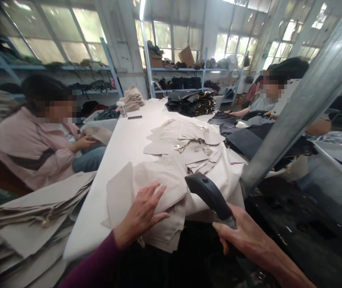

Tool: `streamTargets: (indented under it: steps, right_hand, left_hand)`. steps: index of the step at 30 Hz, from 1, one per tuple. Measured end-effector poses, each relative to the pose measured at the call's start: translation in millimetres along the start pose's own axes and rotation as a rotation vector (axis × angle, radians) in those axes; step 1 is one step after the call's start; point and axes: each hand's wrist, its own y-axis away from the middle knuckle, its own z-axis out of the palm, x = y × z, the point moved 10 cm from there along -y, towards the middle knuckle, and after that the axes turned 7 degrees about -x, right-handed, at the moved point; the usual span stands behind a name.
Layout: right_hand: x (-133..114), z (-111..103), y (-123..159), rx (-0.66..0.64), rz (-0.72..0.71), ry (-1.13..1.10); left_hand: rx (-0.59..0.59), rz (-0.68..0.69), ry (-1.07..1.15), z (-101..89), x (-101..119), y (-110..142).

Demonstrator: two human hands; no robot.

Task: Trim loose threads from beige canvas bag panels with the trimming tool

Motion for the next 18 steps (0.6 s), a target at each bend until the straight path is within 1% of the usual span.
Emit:
streamTargets:
  steps: [1, 2, 3, 5, 7, 9, 15, 18]
  right_hand:
    - [8.8, -0.9, 6.3, 0.002, 0.018, -0.016]
    - [16.7, -0.1, 11.5, -0.003, 0.033, -0.029]
    - [24.0, 1.5, 15.9, -0.009, 0.049, -0.039]
    - [35.4, 5.4, 22.0, -0.028, 0.084, -0.046]
    - [41.2, 7.7, 25.1, -0.043, 0.103, -0.040]
    - [43.8, 9.2, 26.0, -0.063, 0.117, -0.041]
    - [43.4, 11.7, 24.3, -0.104, 0.118, -0.010]
    - [47.3, 13.2, 24.5, -0.110, 0.134, 0.002]
  left_hand:
    - [-0.128, 0.035, -0.049, 14.0, 7.2, -7.0]
    - [-0.231, 0.043, -0.075, 25.7, 7.9, -12.9]
    - [-0.310, 0.045, -0.081, 34.7, 5.1, -18.3]
    - [-0.403, 0.078, -0.038, 44.5, -2.5, -28.4]
    - [-0.428, 0.133, 0.028, 45.8, -8.0, -36.2]
    - [-0.435, 0.160, 0.069, 45.2, -10.5, -38.5]
    - [-0.399, 0.133, 0.065, 38.7, -0.2, -24.0]
    - [-0.413, 0.138, 0.094, 34.6, -0.5, -22.4]
